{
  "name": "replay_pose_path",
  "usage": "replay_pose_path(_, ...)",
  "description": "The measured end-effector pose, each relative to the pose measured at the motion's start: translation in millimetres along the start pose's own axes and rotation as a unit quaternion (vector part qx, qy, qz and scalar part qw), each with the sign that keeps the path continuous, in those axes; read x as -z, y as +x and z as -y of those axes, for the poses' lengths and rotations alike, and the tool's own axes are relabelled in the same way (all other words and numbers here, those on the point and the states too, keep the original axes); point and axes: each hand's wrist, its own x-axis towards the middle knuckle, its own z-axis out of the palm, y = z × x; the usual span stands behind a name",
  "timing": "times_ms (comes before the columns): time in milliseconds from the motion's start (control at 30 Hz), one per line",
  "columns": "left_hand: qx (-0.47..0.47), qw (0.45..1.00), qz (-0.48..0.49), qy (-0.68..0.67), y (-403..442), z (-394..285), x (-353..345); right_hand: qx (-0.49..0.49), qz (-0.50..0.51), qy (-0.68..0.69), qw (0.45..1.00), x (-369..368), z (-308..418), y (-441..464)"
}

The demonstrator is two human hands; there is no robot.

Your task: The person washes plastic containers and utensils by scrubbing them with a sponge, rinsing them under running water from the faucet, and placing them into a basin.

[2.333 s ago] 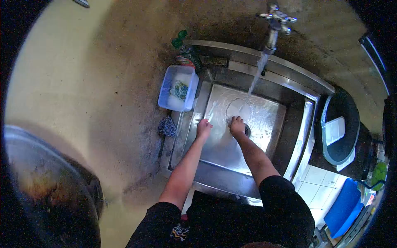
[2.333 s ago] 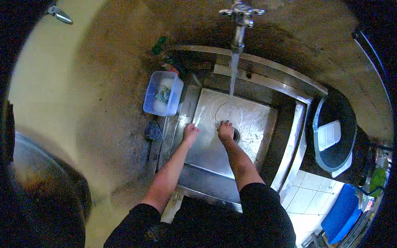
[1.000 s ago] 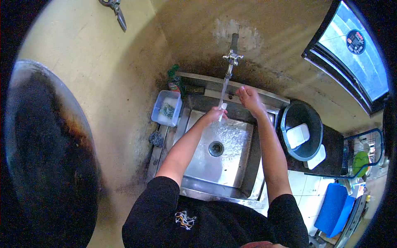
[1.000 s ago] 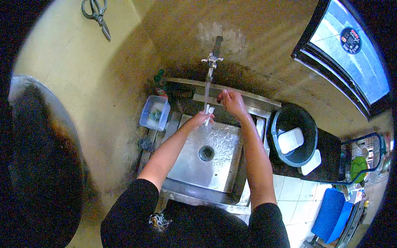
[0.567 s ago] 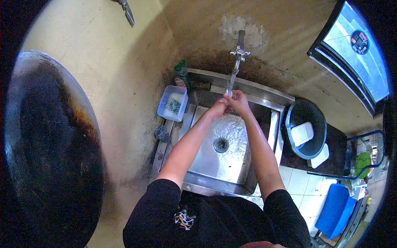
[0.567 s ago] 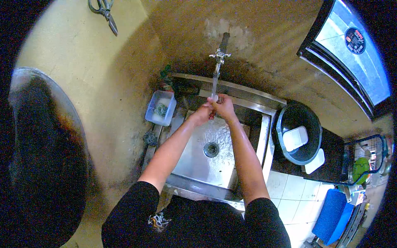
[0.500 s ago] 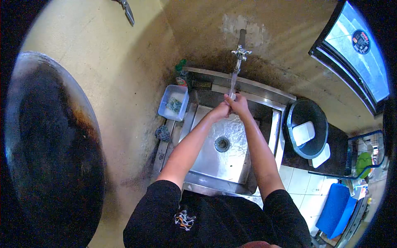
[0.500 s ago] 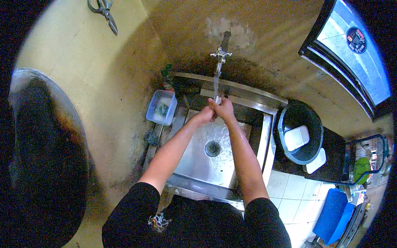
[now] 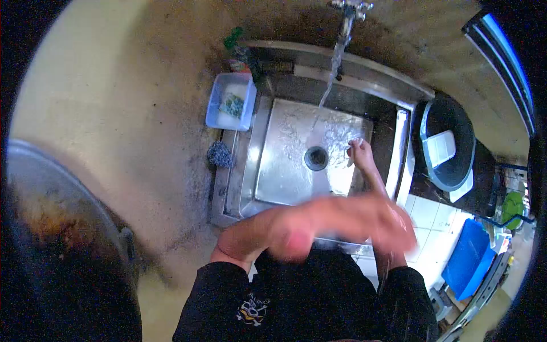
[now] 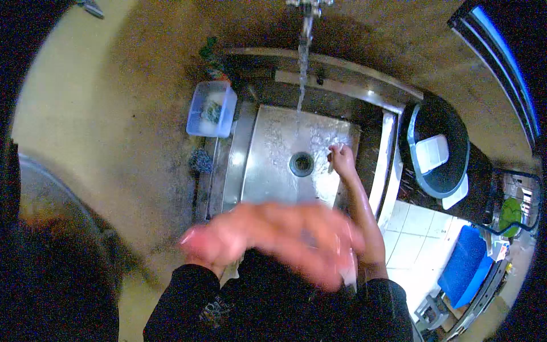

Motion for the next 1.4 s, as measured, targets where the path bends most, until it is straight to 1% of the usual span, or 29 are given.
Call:
replay_pose_path(33,-0.02,0.997,0.059,-0.047,13.9,-18.9,-4.8,-0.014,-0.002,-0.019,1.0,5.5,-11.0,-7.7)
replay_pose_path(67,-0.084,0.987,0.004,-0.138,22.4,-17.7,-15.9,-0.029,-0.005,-0.039,0.999,11.0,-23.3,-17.2)
replay_pose_path(100,-0.086,0.982,0.077,-0.15,25.0,-16.6,-6.7,-0.034,-0.006,-0.056,0.998,14.7,-21.3,-29.7)
replay_pose_path(133,-0.089,0.971,0.153,-0.159,26.6,-14.2,3.5,-0.031,-0.003,-0.041,0.999,18.5,-30.0,-38.8)
replay_pose_path(233,-0.079,0.972,0.122,-0.186,21.8,-7.3,6.5,-0.037,0.009,-0.016,0.999,32.1,-60.0,-56.8)
replay_pose_path(400,-0.056,0.968,0.056,-0.238,16.9,3.5,11.4,-0.088,0.005,-0.003,0.996,38.2,-60.3,-84.4)
replay_pose_path(433,-0.053,0.966,0.046,-0.247,16.8,5.6,12.9,-0.085,0.015,0.0,0.996,39.7,-64.7,-86.5)
replay_pose_path(533,-0.046,0.959,0.011,-0.28,16.3,12.5,14.4,-0.097,0.021,-0.033,0.995,46.2,-68.8,-94.7)
replay_pose_path(600,-0.036,0.954,-0.017,-0.297,15.1,13.3,14.8,-0.135,-0.016,0.052,0.989,42.4,-62.1,-100.7)
replay_pose_path(633,-0.035,0.954,-0.021,-0.298,12.8,9.7,-0.8,-0.13,-0.014,0.019,0.991,44.2,-56.3,-102.8)
replay_pose_path(667,-0.014,0.897,-0.187,-0.401,9.6,2.3,-32.6,-0.133,-0.012,0.008,0.991,45.7,-54.4,-105.7)
replay_pose_path(700,0.007,0.806,-0.342,-0.484,8.1,-1.2,-51.3,-0.13,-0.01,-0.001,0.991,46.5,-54.7,-103.0)
replay_pose_path(733,0.007,0.804,-0.343,-0.485,6.7,1.9,-55.3,-0.124,0.004,0.0,0.992,51.0,-64.7,-102.6)
replay_pose_path(800,-0.038,0.803,-0.372,-0.463,2.6,10.0,-59.5,-0.117,0.009,0.004,0.993,54.6,-71.3,-101.1)
replay_pose_path(833,-0.065,0.94,-0.108,-0.317,7.9,20.0,4.3,-0.108,0.016,0.009,0.994,55.8,-71.8,-99.3)
replay_pose_path(867,-0.064,0.94,-0.107,-0.316,4.6,19.3,5.7,-0.106,0.015,0.01,0.994,55.9,-68.4,-98.3)
replay_pose_path(933,-0.046,0.946,-0.153,-0.283,-9.0,22.1,6.0,-0.124,0.001,-0.001,0.992,53.0,-59.3,-99.3)
replay_pose_path(1000,-0.033,0.95,-0.188,-0.246,-26.0,30.6,8.5,-0.121,-0.028,0.042,0.991,50.3,-64.2,-99.1)
replay_pose_path(1033,-0.027,0.952,-0.203,-0.228,-36.5,35.8,10.2,-0.114,-0.024,0.046,0.992,52.3,-69.7,-99.0)
replay_pose_path(1067,0.078,0.909,-0.33,-0.243,-58.7,47.9,22.5,-0.113,-0.025,0.047,0.992,53.3,-69.3,-99.1)
replay_pose_path(1100,0.087,0.864,-0.421,-0.261,-64.3,69.5,48.8,-0.112,-0.025,0.048,0.992,53.3,-68.7,-99.6)
replay_pose_path(1133,0.074,0.815,-0.489,-0.302,-75.0,96.1,77.0,-0.099,-0.037,0.044,0.993,51.8,-70.5,-99.5)
replay_pose_path(1167,0.059,0.783,-0.505,-0.357,-87.9,119.6,107.8,-0.104,-0.029,0.045,0.993,52.2,-71.1,-99.9)
replay_pose_path(1233,0.047,0.737,-0.544,-0.399,-97.5,151.3,152.4,-0.103,-0.024,0.029,0.994,52.1,-67.8,-102.1)
replay_pose_path(1300,0.059,0.74,-0.542,-0.394,-97.4,170.7,180.1,-0.096,-0.028,0.058,0.993,48.6,-60.6,-104.7)
replay_pose_path(1333,0.075,0.731,-0.557,-0.388,-95.8,178.1,189.0,-0.111,-0.035,0.054,0.992,48.4,-53.6,-108.0)
replay_pose_path(1400,0.08,0.732,-0.548,-0.397,-95.1,191.2,203.4,-0.099,-0.035,0.063,0.992,49.4,-54.4,-110.0)
